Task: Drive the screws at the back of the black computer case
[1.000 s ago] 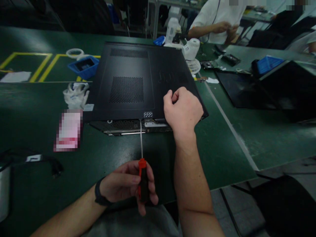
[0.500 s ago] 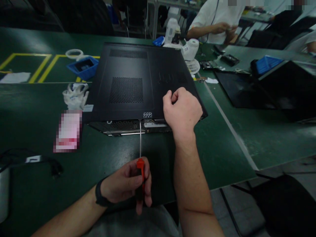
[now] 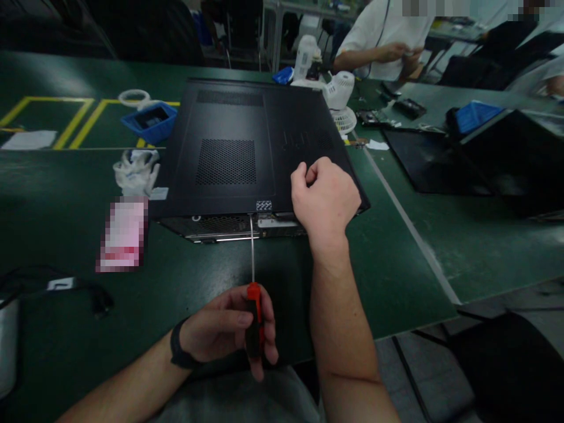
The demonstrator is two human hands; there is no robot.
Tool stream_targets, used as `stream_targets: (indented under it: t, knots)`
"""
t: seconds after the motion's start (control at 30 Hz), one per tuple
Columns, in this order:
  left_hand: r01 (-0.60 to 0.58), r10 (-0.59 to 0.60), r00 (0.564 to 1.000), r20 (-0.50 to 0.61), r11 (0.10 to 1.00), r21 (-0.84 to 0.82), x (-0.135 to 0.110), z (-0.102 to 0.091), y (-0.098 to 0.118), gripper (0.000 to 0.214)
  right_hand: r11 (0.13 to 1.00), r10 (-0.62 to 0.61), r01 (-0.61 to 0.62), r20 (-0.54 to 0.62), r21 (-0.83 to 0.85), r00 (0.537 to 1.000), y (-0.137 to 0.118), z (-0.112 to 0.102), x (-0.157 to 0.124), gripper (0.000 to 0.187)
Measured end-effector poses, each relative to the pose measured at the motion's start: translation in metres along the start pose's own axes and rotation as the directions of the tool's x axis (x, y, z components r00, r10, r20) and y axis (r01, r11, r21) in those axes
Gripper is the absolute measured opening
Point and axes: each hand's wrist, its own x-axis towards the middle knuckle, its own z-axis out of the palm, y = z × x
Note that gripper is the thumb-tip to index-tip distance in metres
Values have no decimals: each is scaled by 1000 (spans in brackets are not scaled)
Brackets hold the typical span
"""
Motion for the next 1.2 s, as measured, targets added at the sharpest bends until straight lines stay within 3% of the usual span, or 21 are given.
stream_targets:
  t: [0.83,1.2]
  knots:
    - [5,-5,1000,-22,1000,-11,0,1,1,26,999,-11,11,-6,-30,1000,-1,-1,-1,29]
    - [-31,34,998,-43,997,69,1,2,-2,21,1000,-7,7,-7,-20,1000,0,1,-1,30]
